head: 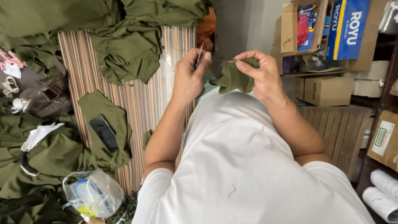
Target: A person is trimming loose threads from green fabric components using a small hand tool at a sewing factory workstation.
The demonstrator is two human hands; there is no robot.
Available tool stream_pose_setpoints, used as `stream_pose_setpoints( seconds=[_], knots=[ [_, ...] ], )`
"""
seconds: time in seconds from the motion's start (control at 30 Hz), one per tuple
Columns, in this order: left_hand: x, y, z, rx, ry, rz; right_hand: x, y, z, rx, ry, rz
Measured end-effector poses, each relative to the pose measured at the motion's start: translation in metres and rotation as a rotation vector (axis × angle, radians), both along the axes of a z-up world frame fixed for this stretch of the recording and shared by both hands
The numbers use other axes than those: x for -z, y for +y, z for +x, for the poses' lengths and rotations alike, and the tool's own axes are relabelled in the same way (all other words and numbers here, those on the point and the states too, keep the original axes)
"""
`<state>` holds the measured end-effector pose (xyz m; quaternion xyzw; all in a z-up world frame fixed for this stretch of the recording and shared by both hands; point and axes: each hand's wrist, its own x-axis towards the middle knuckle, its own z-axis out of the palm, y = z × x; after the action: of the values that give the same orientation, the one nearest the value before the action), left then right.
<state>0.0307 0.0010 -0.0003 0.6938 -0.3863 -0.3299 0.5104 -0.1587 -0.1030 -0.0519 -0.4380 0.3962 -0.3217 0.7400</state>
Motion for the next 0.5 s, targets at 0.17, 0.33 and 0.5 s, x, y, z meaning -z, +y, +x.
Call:
stream_pose_setpoints(
  seconds=[0.17, 0.33, 0.5],
  knots=[
    [0.007, -0.012, -0.005, -0.012, 0.07, -0.031, -0.031, 0.01, 0.011, -0.098, -0.041, -0.066],
    [0.003, -0.025, -0.005, 0.007, 0.064, -0.08, -0.035, 0.009, 0.014, -0.191, -0.111, -0.155],
    [0.022, -0.031, -0.002, -0.01, 0.252, -0.004, -0.017, -0.012, 0.005, -0.263, 0.135, -0.328]
  ],
)
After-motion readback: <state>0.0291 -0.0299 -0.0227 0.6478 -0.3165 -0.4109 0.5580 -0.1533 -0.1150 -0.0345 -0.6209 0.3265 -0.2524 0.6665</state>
